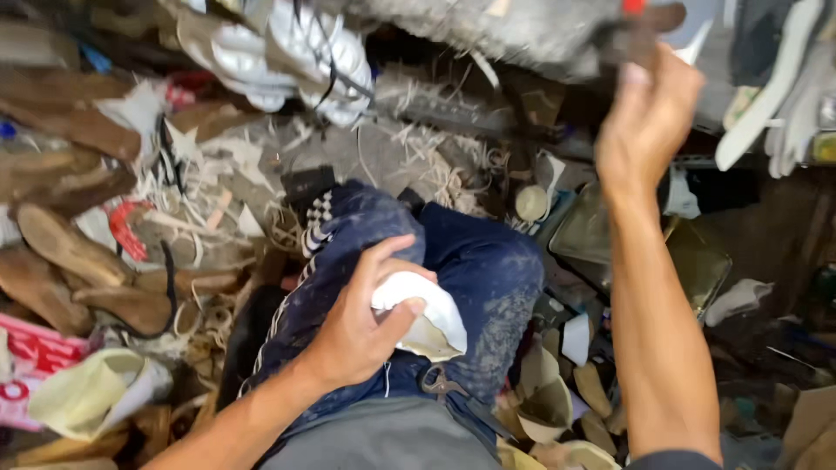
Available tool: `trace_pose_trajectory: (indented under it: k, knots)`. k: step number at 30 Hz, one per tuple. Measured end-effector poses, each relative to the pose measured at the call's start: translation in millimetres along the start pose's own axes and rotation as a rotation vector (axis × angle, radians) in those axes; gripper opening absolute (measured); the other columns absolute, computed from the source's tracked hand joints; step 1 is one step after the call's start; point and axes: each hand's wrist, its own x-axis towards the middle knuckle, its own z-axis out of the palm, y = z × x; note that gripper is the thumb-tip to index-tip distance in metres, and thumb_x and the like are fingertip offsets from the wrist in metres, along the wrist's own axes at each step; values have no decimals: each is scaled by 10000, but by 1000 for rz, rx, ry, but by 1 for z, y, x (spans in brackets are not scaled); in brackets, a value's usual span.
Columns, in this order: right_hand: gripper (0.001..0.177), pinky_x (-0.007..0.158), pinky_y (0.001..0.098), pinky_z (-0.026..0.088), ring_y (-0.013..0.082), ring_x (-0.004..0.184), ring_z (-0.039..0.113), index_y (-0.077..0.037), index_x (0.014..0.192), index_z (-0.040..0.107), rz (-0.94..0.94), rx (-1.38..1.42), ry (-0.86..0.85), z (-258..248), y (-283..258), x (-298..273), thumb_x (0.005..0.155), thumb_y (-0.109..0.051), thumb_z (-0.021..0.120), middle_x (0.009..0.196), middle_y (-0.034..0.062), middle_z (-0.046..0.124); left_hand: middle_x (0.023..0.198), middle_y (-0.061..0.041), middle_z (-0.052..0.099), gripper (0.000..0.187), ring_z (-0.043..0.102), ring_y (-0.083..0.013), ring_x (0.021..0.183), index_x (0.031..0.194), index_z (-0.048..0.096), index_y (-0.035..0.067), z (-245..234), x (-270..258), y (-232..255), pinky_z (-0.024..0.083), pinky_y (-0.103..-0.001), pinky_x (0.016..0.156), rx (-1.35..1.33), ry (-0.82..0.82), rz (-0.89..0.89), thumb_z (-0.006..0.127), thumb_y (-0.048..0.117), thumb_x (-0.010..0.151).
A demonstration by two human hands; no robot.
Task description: The person sits on the floor and uses pliers to trim and shape the edge of a white shoe upper. They repeatedly adjust the shoe's position and use a wooden mallet to tap the pliers and the shoe during the process.
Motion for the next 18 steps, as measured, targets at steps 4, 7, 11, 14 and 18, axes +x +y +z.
trace_pose_trajectory:
  k: [4, 7, 11, 14, 18]
  knots:
    - [122, 745, 331, 426, 161, 721, 503, -97, 1110, 408, 434, 439, -396, -90, -103, -39, 1155, -208, 384, 976, 77, 530, 1194, -103, 720, 639, 685, -158, 934, 1513, 332, 93, 6, -2, 0, 548, -294, 814, -16, -93, 30, 582, 230, 941]
    - [469, 675, 322, 462, 131, 516, 541, -137, 635, 536, 473, 342, -810, -136, -134, -53, 1068, -273, 416, 539, -31, 579, 1203, -109, 699, 678, 662, -158, 941, 1548, 279, 95, 9, -2, -1, 525, -279, 778, -28, -143, 27, 571, 214, 949]
    - [368, 420, 241, 464, 126, 433, 517, -10, 728, 546, 423, 558, -695, -161, -150, -50, 1006, -223, 433, 604, 68, 568, 1220, -73, 698, 708, 660, -139, 956, 1550, 270, 106, 10, -1, 3, 519, -246, 765, -11, -157, 25, 578, 212, 922]
    - [440, 522, 366, 384, 145, 492, 421, -157, 630, 499, 165, 322, -1203, -140, -142, -48, 1000, -366, 611, 572, -31, 424, 1229, -75, 687, 739, 704, -187, 1016, 1565, 244, 100, 11, -1, -1, 527, -293, 926, -18, -157, 73, 582, 116, 909]
    - [399, 763, 355, 486, 192, 739, 637, -132, 635, 573, 85, 372, -1115, -146, -150, -19, 984, -326, 567, 770, 4, 667, 1224, -96, 650, 744, 654, -203, 1059, 1580, 224, 94, 11, -3, -5, 478, -305, 975, 6, -149, 51, 580, 263, 949]
